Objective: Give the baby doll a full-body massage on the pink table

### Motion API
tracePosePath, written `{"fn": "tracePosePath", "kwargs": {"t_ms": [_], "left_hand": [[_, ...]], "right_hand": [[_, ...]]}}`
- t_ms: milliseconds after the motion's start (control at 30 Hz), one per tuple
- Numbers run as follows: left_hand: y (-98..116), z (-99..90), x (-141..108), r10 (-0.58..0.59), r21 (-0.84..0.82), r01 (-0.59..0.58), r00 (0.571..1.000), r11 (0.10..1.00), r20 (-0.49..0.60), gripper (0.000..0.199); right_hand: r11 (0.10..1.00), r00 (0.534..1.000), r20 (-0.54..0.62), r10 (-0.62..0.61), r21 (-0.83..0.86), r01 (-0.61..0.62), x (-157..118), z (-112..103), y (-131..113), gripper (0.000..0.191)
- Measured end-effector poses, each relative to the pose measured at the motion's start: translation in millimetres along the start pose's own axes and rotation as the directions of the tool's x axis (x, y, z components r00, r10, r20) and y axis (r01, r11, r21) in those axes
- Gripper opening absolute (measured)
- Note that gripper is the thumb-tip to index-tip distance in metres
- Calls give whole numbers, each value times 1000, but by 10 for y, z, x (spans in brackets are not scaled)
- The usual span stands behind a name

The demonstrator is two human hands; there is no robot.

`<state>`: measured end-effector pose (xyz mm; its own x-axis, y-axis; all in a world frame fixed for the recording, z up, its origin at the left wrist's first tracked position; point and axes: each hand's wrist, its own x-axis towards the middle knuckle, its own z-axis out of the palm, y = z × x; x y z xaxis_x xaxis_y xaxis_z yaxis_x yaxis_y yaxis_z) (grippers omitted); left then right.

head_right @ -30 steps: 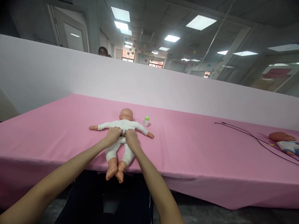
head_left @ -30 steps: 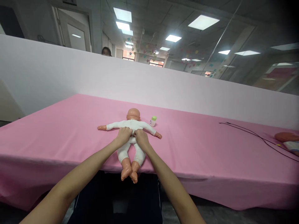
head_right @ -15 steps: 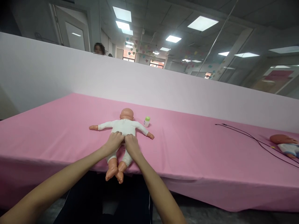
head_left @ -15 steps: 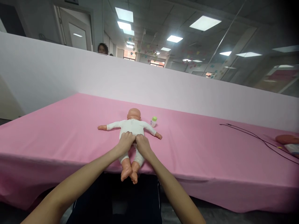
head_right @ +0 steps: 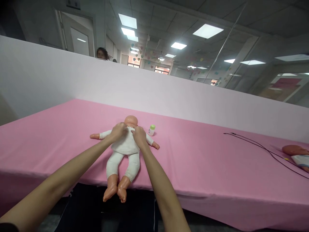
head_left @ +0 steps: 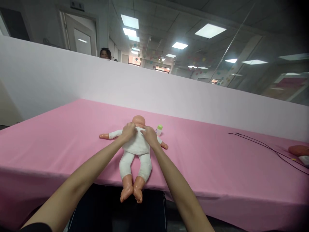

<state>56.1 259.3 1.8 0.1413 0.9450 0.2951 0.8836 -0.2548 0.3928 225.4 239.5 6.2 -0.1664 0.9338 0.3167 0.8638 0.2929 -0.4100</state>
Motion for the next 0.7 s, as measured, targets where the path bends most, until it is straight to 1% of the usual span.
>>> {"fn": "tracePosePath", "kwargs": {"t_ms": [100,233,367,467,600,633,700], "left_hand": [[2,142,41,-24,53,24,1000,998,1,17],[-41,306,48,-48,106,48,999,993,-3,18],[-31,377,93,-46,128,42,999,991,23,22],[-15,367,88,-39,127,34,998,991,39,25],[-41,253,-49,-12,118,4,997,993,70,25],[-53,219,-103,10,121,-17,998,992,62,25],[-74,171,-211,75,124,-79,997,989,30,24]], "right_hand": [[997,999,24,27,-76,-25,137,104,0,22],[976,998,22,66,-211,-59,192,345,76,19],[948,995,45,89,-310,-71,228,509,112,27],[936,994,63,88,-346,-61,223,495,95,31],[933,994,89,65,-358,-29,101,330,53,27],[933,995,89,43,-360,-8,55,292,44,25],[935,996,83,-39,-347,65,-34,258,28,21]]}}
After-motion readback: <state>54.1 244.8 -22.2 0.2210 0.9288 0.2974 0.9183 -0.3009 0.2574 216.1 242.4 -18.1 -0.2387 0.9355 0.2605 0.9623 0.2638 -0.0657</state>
